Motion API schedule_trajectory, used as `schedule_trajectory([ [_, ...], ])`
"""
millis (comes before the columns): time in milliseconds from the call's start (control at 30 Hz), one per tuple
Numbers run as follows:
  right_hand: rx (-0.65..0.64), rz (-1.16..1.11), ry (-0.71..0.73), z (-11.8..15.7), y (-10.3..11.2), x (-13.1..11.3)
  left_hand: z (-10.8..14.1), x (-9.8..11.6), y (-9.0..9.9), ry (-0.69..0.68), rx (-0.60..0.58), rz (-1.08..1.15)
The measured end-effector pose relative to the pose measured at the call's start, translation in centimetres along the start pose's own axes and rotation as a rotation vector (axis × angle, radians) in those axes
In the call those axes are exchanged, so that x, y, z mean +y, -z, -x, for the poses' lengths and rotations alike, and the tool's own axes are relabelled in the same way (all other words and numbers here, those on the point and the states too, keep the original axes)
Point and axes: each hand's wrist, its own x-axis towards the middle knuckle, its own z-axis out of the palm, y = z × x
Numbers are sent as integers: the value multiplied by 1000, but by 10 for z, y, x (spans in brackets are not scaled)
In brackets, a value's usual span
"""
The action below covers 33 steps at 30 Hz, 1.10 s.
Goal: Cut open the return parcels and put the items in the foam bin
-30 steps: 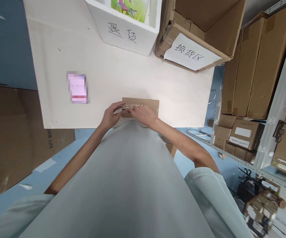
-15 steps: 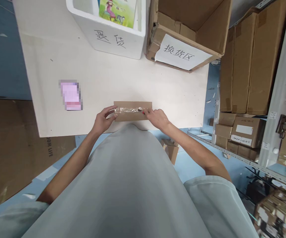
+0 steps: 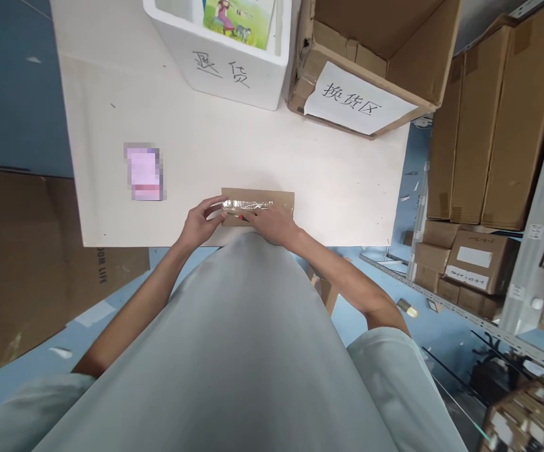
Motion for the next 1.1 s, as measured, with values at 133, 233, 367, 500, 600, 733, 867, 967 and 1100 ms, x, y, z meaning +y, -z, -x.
schedule_trajectory([
  [133, -17, 11, 3, -13, 7, -3, 1, -6, -2, -13, 8, 6],
  [233, -50, 41, -1, -16, 14, -3, 2, -10, -3, -19, 18, -1],
  [367, -62, 72, 1, -18, 19, -4, 2, -15, -4, -49, 31, 0],
  [500, -63, 92, 7, -20, 22, -4, 1, -18, -5, -54, 26, 9],
  [600, -75, 105, 14, -23, 25, -5, 1, -18, -5, -40, 20, 9],
  [733, -83, 134, 34, -29, 28, -7, 2, -13, -3, -20, 11, 24],
  [867, -109, 171, 41, -32, 32, -12, 3, -8, -2, -1, 5, 27],
  [967, -127, 175, 20, -26, 36, -13, 3, -6, -1, 1, -4, 16],
  [1100, -145, 155, -28, -3, 37, 0, 3, -4, -1, 6, 10, 20],
])
